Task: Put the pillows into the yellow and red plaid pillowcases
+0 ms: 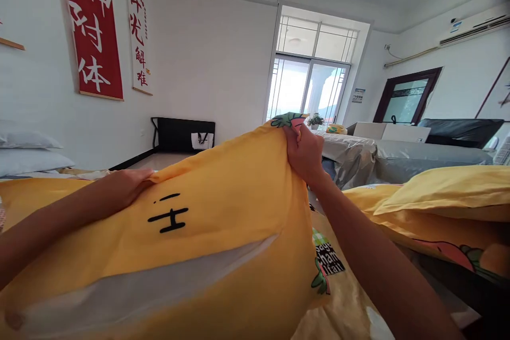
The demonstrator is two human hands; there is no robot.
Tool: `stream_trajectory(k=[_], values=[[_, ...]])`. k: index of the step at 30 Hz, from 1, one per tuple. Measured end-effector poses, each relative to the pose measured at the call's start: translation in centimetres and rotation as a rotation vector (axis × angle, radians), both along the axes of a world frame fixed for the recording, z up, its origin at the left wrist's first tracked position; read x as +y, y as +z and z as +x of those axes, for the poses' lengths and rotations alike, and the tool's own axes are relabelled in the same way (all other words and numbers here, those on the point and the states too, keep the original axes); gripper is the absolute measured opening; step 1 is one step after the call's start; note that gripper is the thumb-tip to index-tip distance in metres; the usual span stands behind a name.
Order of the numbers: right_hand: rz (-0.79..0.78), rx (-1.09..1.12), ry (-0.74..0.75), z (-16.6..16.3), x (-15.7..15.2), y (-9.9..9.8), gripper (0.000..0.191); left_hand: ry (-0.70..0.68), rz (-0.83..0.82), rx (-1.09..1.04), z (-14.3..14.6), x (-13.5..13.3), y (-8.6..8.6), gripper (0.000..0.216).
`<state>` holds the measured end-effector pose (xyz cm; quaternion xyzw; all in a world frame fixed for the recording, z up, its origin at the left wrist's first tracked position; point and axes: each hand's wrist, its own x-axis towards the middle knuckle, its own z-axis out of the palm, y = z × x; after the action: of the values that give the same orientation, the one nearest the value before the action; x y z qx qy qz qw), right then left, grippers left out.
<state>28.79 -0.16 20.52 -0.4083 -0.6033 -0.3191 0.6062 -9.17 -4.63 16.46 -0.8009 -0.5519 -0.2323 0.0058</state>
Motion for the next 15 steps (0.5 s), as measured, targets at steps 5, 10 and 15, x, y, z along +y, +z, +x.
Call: stream_trajectory(k=[5, 10, 15], values=[[0.048, 0.187, 0.04, 0.6, 0.0, -0.8, 0.038, 0.144, 0.39, 0.248, -0.9, -0.5, 1.8, 0.025], [-0.13, 0.041, 0.266, 1.4, -0.7, -0.8, 0.036, 0.407, 0.348, 0.254, -1.4, -2.1, 5.5, 0.043], [-0.005, 0.247, 0.392, 0.9, -1.5, 0.1, 0.039, 0.406, 0.476, 0.278, -1.9, -2.5, 7.6, 0.069]])
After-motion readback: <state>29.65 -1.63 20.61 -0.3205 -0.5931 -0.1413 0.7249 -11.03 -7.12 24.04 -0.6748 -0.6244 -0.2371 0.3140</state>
